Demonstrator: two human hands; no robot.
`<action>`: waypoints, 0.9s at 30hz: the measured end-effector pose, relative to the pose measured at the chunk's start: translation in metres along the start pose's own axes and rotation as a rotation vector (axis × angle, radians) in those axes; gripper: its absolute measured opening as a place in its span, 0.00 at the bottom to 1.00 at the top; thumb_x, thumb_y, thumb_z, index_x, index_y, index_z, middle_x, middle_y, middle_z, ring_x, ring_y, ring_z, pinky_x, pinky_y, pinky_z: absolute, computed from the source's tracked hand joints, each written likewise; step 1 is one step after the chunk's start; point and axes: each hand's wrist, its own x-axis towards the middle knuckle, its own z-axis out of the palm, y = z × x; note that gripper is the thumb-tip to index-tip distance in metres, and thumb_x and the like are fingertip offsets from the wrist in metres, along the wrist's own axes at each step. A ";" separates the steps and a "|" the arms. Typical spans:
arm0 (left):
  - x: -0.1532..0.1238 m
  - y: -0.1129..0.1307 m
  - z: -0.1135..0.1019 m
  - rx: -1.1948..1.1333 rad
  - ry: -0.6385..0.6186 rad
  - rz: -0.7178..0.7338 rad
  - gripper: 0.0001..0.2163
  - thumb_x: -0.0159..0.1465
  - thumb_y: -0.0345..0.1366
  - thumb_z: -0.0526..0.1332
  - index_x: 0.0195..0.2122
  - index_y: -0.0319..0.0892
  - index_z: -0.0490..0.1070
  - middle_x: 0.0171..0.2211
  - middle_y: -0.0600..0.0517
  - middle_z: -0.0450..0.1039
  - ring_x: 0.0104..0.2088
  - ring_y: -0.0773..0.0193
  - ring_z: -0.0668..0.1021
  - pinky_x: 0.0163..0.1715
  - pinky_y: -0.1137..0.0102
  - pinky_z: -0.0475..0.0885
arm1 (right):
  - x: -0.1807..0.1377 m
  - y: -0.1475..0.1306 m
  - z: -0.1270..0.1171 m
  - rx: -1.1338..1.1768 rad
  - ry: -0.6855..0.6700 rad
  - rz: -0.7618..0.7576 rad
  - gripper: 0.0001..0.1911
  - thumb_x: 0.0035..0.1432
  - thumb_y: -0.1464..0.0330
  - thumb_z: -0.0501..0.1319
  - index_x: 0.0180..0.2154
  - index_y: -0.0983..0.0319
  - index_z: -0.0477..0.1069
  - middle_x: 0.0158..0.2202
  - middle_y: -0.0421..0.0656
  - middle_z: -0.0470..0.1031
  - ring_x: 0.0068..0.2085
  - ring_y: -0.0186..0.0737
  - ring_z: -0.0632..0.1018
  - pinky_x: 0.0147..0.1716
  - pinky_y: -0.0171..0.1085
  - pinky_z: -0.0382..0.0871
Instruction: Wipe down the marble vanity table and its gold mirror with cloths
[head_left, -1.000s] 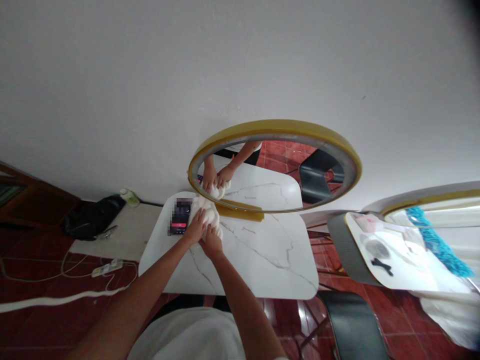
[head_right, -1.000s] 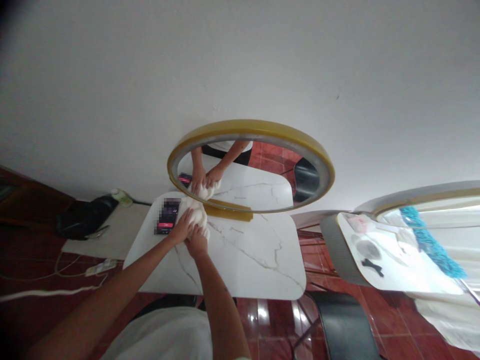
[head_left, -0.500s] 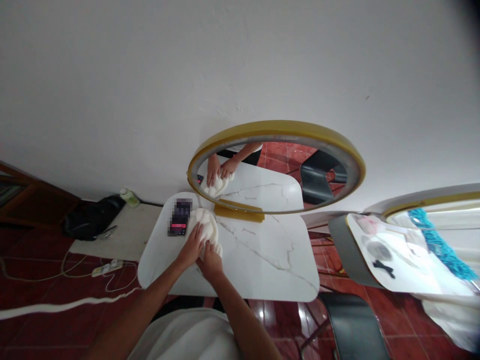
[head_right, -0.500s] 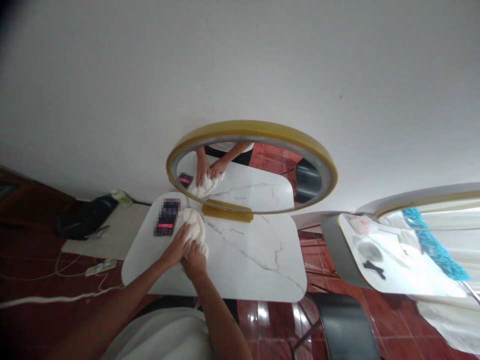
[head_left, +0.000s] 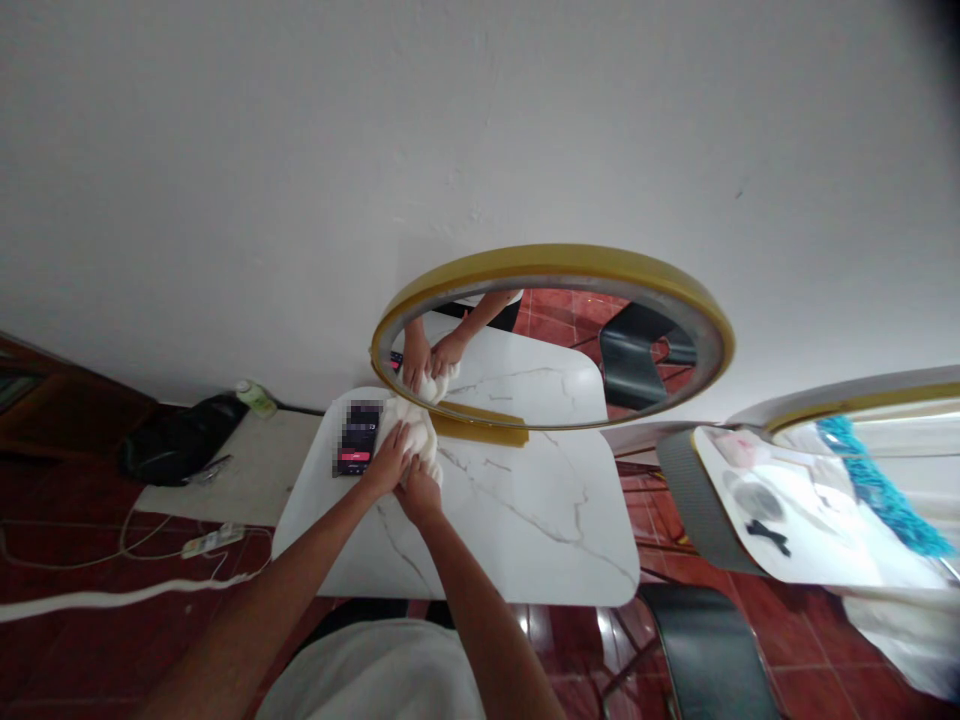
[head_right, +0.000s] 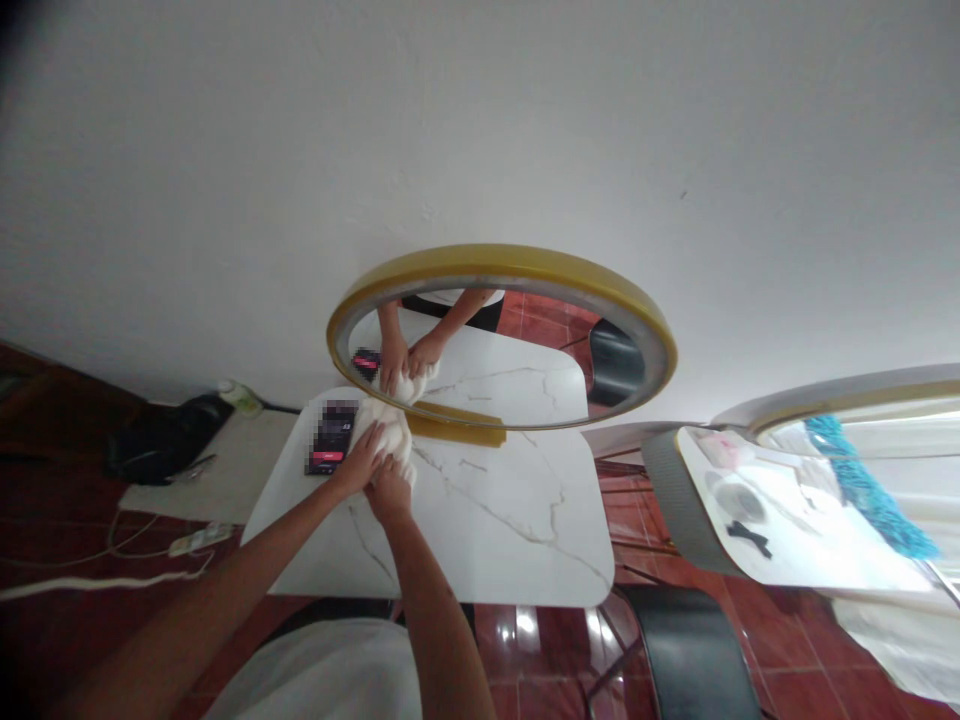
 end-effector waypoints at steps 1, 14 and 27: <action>0.002 -0.001 0.000 0.000 0.002 0.000 0.26 0.66 0.32 0.48 0.65 0.43 0.44 0.65 0.43 0.45 0.65 0.55 0.52 0.61 0.56 0.55 | 0.001 -0.001 -0.001 0.003 0.000 0.002 0.36 0.58 0.60 0.58 0.63 0.63 0.47 0.59 0.57 0.58 0.49 0.49 0.72 0.40 0.44 0.71; -0.055 0.021 0.004 -0.030 -0.050 0.000 0.29 0.66 0.31 0.48 0.66 0.47 0.35 0.67 0.46 0.36 0.66 0.56 0.47 0.62 0.55 0.53 | -0.058 0.005 0.017 0.034 -0.044 0.029 0.36 0.58 0.62 0.57 0.63 0.66 0.47 0.60 0.59 0.57 0.50 0.53 0.72 0.42 0.47 0.70; -0.050 0.020 0.003 -0.049 -0.054 -0.010 0.28 0.66 0.33 0.47 0.66 0.47 0.37 0.67 0.46 0.37 0.66 0.57 0.47 0.63 0.57 0.52 | -0.051 -0.002 0.008 -0.050 -0.064 0.015 0.34 0.57 0.64 0.58 0.62 0.65 0.50 0.58 0.59 0.60 0.47 0.50 0.74 0.37 0.44 0.72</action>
